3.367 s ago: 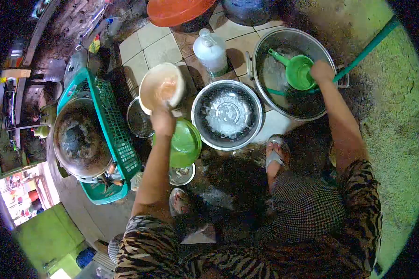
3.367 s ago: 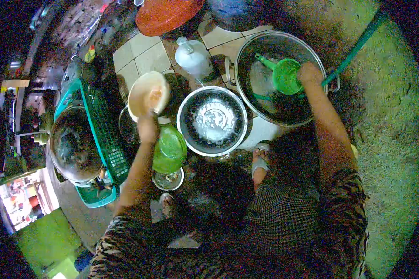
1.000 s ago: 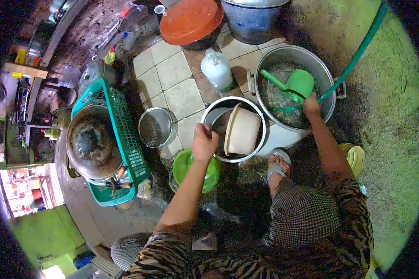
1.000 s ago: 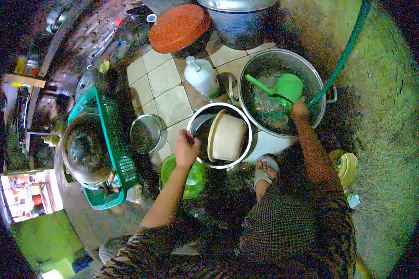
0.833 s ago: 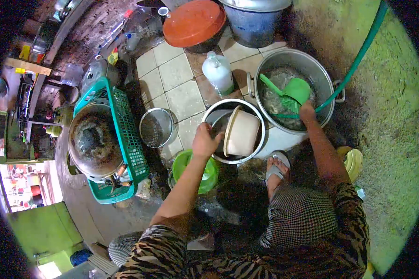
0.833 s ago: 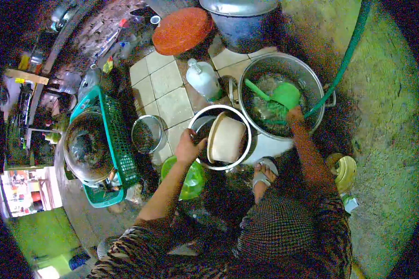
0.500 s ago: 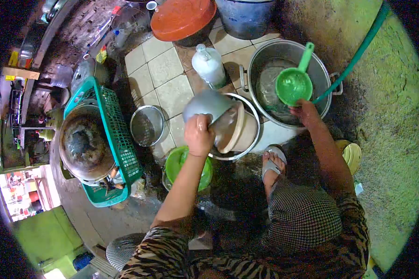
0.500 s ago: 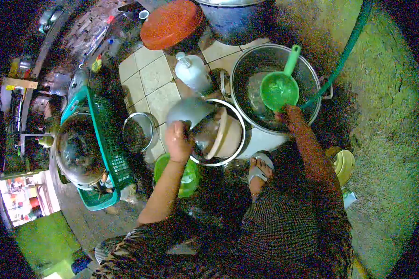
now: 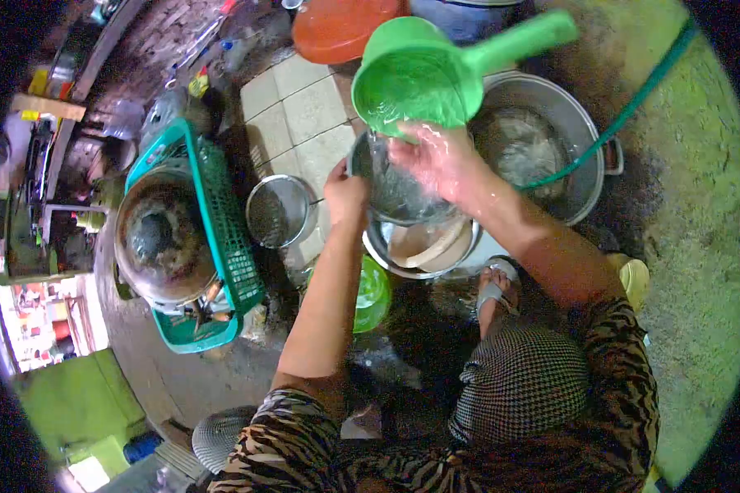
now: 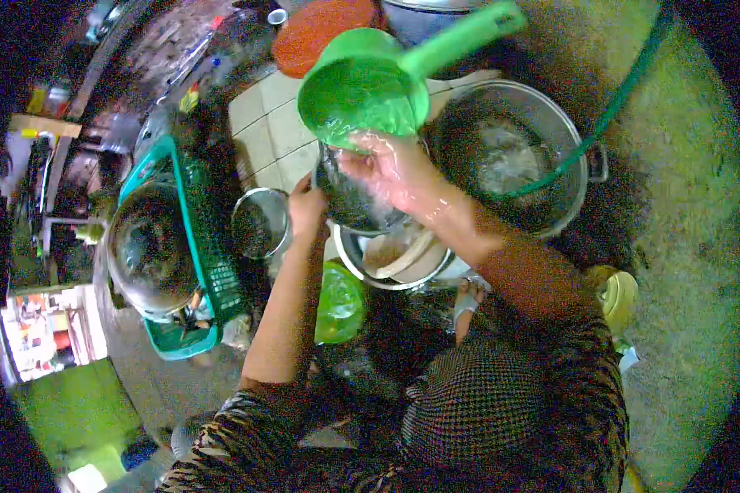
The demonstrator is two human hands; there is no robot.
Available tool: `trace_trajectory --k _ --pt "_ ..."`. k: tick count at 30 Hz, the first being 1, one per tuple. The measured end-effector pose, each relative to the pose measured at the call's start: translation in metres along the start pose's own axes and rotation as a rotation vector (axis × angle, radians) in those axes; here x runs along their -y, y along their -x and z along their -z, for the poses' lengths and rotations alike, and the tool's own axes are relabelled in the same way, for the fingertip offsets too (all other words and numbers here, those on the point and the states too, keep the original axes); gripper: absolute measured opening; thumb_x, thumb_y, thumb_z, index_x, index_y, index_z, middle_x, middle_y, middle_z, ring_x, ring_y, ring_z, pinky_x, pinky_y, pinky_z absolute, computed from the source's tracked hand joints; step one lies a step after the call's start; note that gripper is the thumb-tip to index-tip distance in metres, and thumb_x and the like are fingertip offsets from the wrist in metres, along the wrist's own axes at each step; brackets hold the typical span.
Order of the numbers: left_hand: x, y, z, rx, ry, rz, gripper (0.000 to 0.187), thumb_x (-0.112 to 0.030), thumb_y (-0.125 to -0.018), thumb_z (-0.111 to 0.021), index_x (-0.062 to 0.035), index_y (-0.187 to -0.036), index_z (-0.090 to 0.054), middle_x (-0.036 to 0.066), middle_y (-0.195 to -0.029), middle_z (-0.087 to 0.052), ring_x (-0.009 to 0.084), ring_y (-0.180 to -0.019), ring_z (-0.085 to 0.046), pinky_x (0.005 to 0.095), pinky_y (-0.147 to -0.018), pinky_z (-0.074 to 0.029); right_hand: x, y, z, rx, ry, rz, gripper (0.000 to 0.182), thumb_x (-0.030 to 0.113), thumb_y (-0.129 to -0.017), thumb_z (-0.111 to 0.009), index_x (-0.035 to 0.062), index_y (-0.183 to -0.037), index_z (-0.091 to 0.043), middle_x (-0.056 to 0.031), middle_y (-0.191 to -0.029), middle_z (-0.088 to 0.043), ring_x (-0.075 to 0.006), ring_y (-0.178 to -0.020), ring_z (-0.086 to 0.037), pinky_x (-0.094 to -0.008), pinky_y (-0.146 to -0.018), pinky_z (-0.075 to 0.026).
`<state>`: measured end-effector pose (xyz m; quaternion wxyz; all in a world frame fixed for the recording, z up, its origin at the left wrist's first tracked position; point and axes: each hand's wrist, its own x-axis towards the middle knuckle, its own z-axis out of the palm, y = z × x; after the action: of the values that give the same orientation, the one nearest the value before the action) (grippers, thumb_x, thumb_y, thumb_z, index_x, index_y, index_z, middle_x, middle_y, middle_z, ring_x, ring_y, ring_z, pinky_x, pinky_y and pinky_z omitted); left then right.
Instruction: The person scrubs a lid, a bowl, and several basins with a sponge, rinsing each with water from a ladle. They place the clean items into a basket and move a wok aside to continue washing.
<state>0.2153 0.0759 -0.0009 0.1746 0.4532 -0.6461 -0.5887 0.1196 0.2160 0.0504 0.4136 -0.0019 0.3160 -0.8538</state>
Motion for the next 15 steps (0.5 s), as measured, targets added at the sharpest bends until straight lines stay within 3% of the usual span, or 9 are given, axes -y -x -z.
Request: trace_trajectory --k 1,2,4,6,7,9,11,13,15 --pt "0.032 -0.024 -0.001 0.025 -0.111 -0.157 0.038 -0.005 -0.069 -0.059 0.0020 -0.107 -0.062 0.015 -0.077 -0.063 0.0216 -0.066 -0.060 0.0330 -0.062 -0.048 -0.007 -0.012 -0.006 0.021 -0.068 -0.053 0.021 0.006 -0.082 -0.059 0.0010 -0.102 -0.056 -0.0115 -0.091 -0.063 -0.0221 -0.075 -0.062 -0.0332 -0.070 -0.054" --pt "0.008 -0.001 0.010 0.030 -0.548 -0.404 0.032 -0.006 -0.066 -0.059 0.0031 -0.096 -0.063 0.020 -0.081 -0.063 0.0320 -0.069 -0.061 0.0402 -0.065 -0.049 -0.016 -0.023 -0.013 0.044 -0.133 -0.108 0.020 0.007 -0.082 -0.059 -0.0005 -0.101 -0.056 -0.0125 -0.091 -0.064 -0.0210 -0.075 -0.063 -0.0318 -0.070 -0.054" --pt "0.003 0.019 0.001 0.036 -0.715 -0.568 0.026 -0.005 -0.062 -0.059 -0.0046 -0.088 -0.062 0.020 -0.080 -0.062 0.0384 -0.078 -0.058 0.0473 -0.070 -0.047 -0.032 -0.034 -0.015 0.062 -0.100 -0.109 0.020 0.007 -0.082 -0.058 -0.0012 -0.100 -0.056 -0.0128 -0.090 -0.063 -0.0215 -0.075 -0.063 -0.0319 -0.071 -0.054" --pt "-0.007 0.039 0.009 0.118 -0.728 -0.906 0.024 -0.005 -0.065 -0.057 -0.0071 -0.089 -0.061 0.019 -0.099 -0.057 0.0358 -0.091 -0.054 0.0453 -0.074 -0.046 -0.039 -0.042 -0.004 0.069 -0.023 -0.148 0.020 0.009 -0.083 -0.059 -0.0007 -0.100 -0.056 -0.0132 -0.090 -0.063 -0.0222 -0.079 -0.063 -0.0333 -0.075 -0.053" --pt "0.001 0.036 0.009 0.174 -0.902 -0.884 0.026 -0.006 -0.069 -0.057 -0.0079 -0.094 -0.061 0.017 -0.109 -0.052 0.0341 -0.097 -0.051 0.0455 -0.080 -0.044 -0.042 -0.046 0.002 0.081 -0.018 -0.158 0.020 0.009 -0.083 -0.059 -0.0007 -0.100 -0.056 -0.0132 -0.090 -0.063 -0.0222 -0.079 -0.063 -0.0333 -0.075 -0.053" --pt "0.015 0.028 0.017 0.198 -0.835 -1.153 0.032 -0.009 -0.073 -0.054 -0.0105 -0.104 -0.060 0.013 -0.116 -0.052 0.0301 -0.106 -0.050 0.0451 -0.091 -0.038 -0.045 -0.047 0.005 0.115 0.109 -0.082 0.020 0.012 -0.083 -0.061 0.0001 -0.099 -0.056 -0.0129 -0.092 -0.062 -0.0215 -0.082 -0.062 -0.0349 -0.078 -0.051" --pt "0.024 0.031 0.020 0.268 -0.802 -1.184 0.035 -0.007 -0.072 -0.053 -0.0125 -0.106 -0.060 0.012 -0.120 -0.052 0.0285 -0.112 -0.049 0.0467 -0.095 -0.035 -0.045 -0.045 0.000 0.121 0.095 -0.059 0.023 0.013 -0.083 -0.062 0.0013 -0.102 -0.055 -0.0108 -0.094 -0.061 -0.0214 -0.083 -0.061 -0.0359 -0.081 -0.050" --pt "0.029 0.036 0.019 0.364 -0.752 -1.222 0.039 -0.006 -0.072 -0.053 -0.0144 -0.109 -0.060 0.010 -0.124 -0.052 0.0268 -0.117 -0.047 0.0482 -0.098 -0.032 -0.037 -0.031 -0.017 -0.045 0.089 -0.001 0.026 0.013 -0.084 -0.062 0.0027 -0.106 -0.053 -0.0085 -0.092 -0.059 -0.0213 -0.081 -0.060 -0.0348 -0.078 -0.051" --pt "0.029 0.035 0.022 0.384 -0.881 -1.250 0.046 -0.013 -0.075 -0.051 -0.0142 -0.121 -0.052 0.006 -0.130 -0.048 0.0230 -0.122 -0.044 0.0442 -0.103 -0.029 -0.032 -0.031 0.001 -0.077 0.033 -0.039 0.027 0.013 -0.085 -0.062 0.0033 -0.108 -0.051 -0.0075 -0.091 -0.059 -0.0217 -0.081 -0.060 -0.0334 -0.075 -0.053"
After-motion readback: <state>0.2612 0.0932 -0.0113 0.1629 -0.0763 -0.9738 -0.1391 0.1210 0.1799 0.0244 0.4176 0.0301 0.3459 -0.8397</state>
